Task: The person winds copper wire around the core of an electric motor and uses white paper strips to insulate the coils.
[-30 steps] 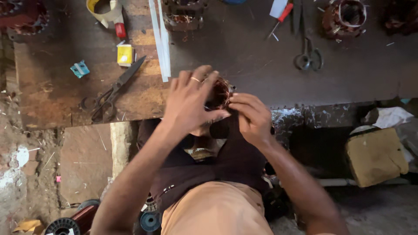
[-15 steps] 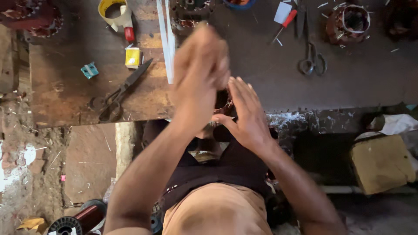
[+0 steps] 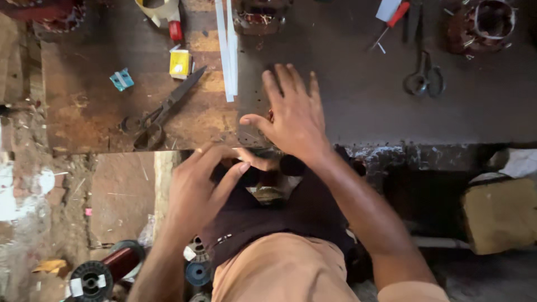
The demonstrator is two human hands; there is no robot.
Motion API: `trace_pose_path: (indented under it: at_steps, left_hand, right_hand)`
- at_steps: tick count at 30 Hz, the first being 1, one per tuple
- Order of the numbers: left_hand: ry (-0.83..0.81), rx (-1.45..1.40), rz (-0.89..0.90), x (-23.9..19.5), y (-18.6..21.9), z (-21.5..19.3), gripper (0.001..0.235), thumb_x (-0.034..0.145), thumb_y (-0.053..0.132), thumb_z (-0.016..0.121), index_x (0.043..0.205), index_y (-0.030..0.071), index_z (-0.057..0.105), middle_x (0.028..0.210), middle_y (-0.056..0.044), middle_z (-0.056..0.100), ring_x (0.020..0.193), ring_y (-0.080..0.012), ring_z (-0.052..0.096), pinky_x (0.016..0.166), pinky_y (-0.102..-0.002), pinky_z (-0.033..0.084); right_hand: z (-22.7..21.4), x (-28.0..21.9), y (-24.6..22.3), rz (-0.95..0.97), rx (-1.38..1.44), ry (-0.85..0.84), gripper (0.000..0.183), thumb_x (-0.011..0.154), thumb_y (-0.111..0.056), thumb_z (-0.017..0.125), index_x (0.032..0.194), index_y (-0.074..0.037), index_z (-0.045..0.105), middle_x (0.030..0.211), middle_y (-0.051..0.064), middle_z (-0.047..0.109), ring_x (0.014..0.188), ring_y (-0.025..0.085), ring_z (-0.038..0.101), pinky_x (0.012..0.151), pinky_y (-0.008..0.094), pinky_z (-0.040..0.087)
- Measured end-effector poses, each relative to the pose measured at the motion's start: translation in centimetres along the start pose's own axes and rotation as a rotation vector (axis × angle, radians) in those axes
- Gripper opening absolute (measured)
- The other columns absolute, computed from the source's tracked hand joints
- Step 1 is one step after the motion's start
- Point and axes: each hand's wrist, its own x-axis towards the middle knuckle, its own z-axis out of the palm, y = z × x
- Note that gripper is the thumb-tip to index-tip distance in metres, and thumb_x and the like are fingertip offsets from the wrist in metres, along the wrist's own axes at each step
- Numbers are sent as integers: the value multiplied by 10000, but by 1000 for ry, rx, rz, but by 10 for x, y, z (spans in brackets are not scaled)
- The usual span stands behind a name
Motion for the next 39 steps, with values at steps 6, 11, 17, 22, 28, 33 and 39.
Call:
trace_pose_path:
  at_steps: [6,11,17,22,28,33,39]
  left_hand:
    - [-207,203,-127,37,-13,37,850,826,483,810,1472,54,461,1302,-241,610,927,-368,714,831,-516,550]
    - [38,-190,189,85,10,68,968,798,336,802,1541,-39,306,1248,-233,662,987,-386,697,809,-456,559]
    - [-1,-547,167,63,62,57,184,1128,132,579,1253,59,693,890,-90,697,638,-177,611,681,-279,505]
    - [377,-784,232,-14,46,19,212,1123,187,538,1211,38,661,837,34,662,624,-18,472,549,-199,360]
    - [306,-836,-258,-45,14,117,204,1038,57,575,1220,-12,634,1124,-63,661,1000,-109,602,883,-252,505]
    - [95,-726,-353,-44,19,132,667,975,82,604,1586,50,337,1233,-71,586,805,-115,517,726,-255,503]
    - [95,-851,-426,-10,-21,119,448,1051,142,581,1476,34,488,1048,-82,695,762,-74,663,689,-236,587]
  right_hand:
    - [3,-13,24,-44,297,88,933,977,-753,420,1498,14,515,1511,259,530,1452,419,464,1211,632,195]
    - [-16,-72,42,143,998,551,539,1120,-475,545,1353,-4,667,1204,118,712,1090,199,683,993,368,534]
    - [17,-108,58,430,1127,474,279,1120,-181,558,1261,25,683,1106,107,719,981,174,674,889,308,573]
    - [11,-110,55,233,760,307,425,981,56,551,1401,42,606,1410,202,640,1326,315,607,1124,396,452]
    - [12,-98,46,281,746,305,443,937,59,557,1370,5,632,1392,189,659,1318,312,632,1117,375,479]
    - [10,-117,37,275,687,342,404,949,20,611,1352,18,639,1322,182,678,1249,294,664,1072,380,509]
    - [1,-132,25,302,543,398,229,967,-102,739,1171,1,719,1089,122,720,956,230,720,852,333,572]
